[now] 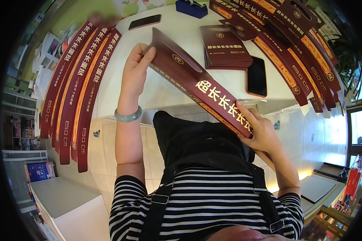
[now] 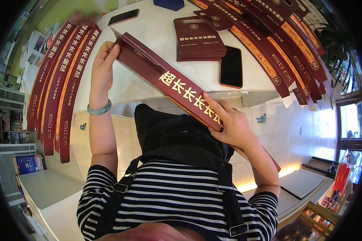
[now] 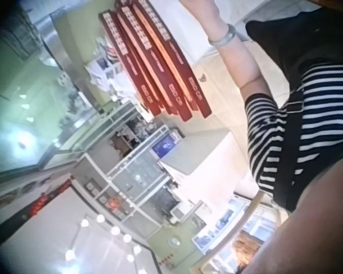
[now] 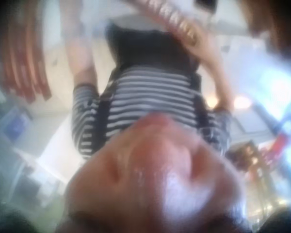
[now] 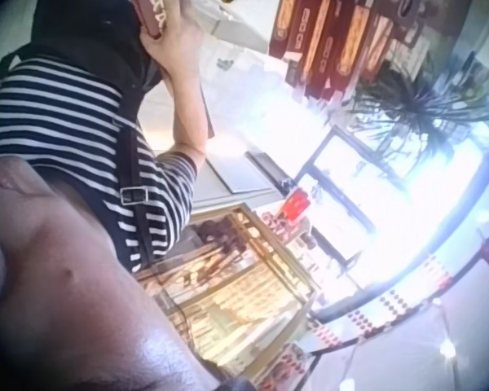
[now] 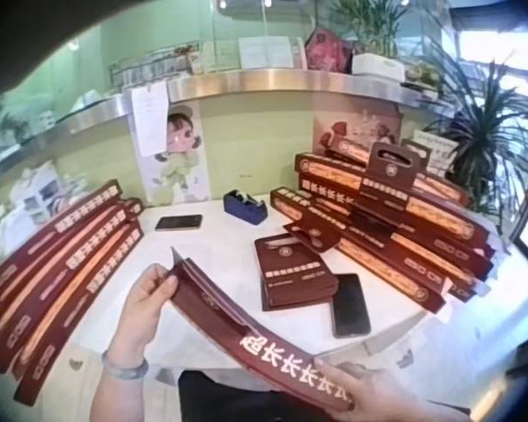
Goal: The person repeatedly folds flat maroon cardboard pieces into box shapes, then inserts a long rectangular package into each box. The person handles the pieces one at a time, folds the flaps, and places the finished boxes on the counter.
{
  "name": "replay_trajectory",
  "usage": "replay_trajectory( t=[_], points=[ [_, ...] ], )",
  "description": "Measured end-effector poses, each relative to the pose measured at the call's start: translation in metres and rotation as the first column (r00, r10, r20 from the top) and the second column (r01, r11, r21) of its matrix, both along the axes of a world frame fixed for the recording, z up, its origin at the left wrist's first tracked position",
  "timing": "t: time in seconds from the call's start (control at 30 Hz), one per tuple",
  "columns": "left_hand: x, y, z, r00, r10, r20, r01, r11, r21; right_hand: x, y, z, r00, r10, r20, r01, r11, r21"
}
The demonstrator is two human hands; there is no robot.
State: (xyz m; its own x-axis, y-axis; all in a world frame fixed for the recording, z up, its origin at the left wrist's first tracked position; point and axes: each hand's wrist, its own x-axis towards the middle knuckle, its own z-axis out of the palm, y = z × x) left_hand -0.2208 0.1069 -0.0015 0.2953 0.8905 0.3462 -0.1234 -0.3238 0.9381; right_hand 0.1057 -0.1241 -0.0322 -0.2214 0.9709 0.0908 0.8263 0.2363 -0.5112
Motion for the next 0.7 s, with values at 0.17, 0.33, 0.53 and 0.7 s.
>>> replay_trajectory(
  t=[0.17, 0.33, 0.53, 0.7],
  points=[
    [0.005, -0.015, 0.009, 0.992, 0.074, -0.1, -0.072, 0.997, 0.03, 0.0, -0.007, -0.002, 0.999, -0.02, 0.033, 0.015, 0.991, 0.13],
    [0.029, -0.028, -0.011, 0.927, 0.375, 0.018, -0.359, 0.872, 0.332, -0.01, -0.003, -0.005, 0.999, -0.044, -0.007, 0.044, 0.975, 0.216],
    [0.086, -0.088, -0.031, 0.927, 0.108, 0.358, -0.023, 0.972, -0.235, -0.024, 0.009, 0.013, 0.992, -0.118, -0.037, 0.123, 0.947, 0.296],
    [0.12, -0.114, -0.05, 0.876, 0.053, 0.479, 0.144, 0.919, -0.367, -0.022, 0.008, 0.02, 0.975, -0.205, -0.09, 0.224, 0.913, 0.34]
  ],
)
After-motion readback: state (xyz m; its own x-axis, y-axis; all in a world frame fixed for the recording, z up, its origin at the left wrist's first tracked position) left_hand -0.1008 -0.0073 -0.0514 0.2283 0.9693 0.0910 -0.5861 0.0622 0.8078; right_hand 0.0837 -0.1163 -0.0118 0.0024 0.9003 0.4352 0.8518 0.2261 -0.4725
